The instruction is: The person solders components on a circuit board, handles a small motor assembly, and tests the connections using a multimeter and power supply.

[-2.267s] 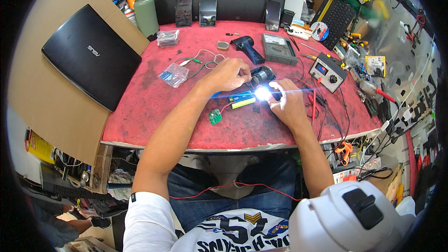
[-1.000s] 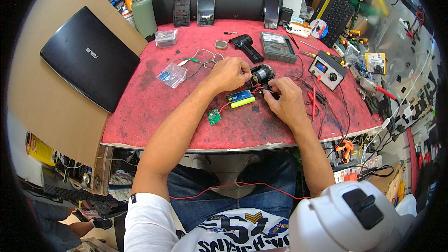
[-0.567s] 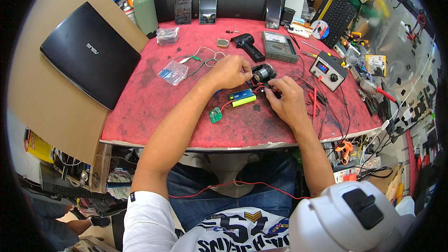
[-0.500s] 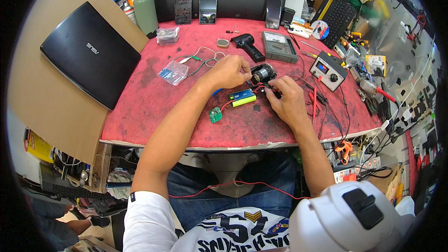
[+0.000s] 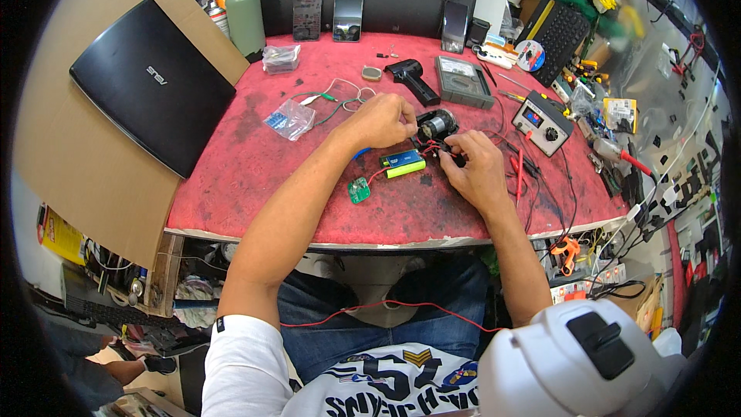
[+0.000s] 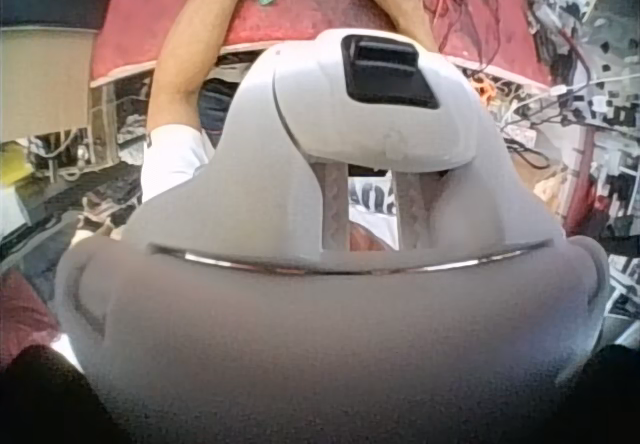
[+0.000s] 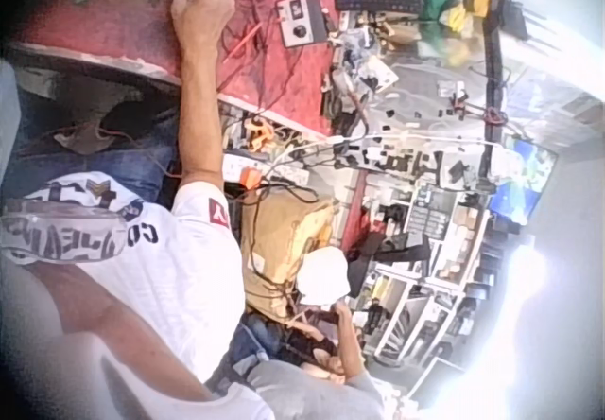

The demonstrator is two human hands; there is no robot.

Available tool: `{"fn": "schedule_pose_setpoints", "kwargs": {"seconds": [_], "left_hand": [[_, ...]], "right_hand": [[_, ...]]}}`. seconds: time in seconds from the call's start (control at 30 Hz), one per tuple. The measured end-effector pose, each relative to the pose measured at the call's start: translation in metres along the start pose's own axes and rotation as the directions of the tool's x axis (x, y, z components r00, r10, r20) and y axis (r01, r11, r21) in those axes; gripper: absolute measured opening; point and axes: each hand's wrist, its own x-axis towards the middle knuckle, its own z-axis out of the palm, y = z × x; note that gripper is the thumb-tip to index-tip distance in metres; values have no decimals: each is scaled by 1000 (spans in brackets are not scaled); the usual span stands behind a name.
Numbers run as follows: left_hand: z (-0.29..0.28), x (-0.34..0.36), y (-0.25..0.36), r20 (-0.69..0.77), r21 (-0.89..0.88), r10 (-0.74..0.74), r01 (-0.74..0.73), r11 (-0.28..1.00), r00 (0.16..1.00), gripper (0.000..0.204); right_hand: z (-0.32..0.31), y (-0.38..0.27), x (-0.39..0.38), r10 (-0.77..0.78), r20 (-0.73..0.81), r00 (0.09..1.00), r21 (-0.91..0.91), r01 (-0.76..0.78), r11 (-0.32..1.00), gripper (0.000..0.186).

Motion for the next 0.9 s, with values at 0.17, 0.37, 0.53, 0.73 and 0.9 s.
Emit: {"fn": "schedule_pose_setpoints", "kwargs": {"seconds": [0.17,0.37,0.53,0.73,0.9], "left_hand": [[-3,-3,-1,-1,69,-21,21,997,1000,20],[0,2,4,46,89,-39,34,995,998,18],[-4,-2,1,37,75,-56,53,996,998,21],[1,3,8,15,70,-51,50,996,999,21],[-4,-5,-7,10,17,-42,42,999,999,19]], "right_hand": [[-8,-3,3,-6,-26,1000,96,8,995,31],[-6,8,6,-13,147,989,15,11,1000,51],[5,7,6,-21,188,982,-13,24,1000,54],[3,11,1,11,167,986,2,-12,1000,46],[-14,19,12,64,277,959,47,-80,996,41]]}}
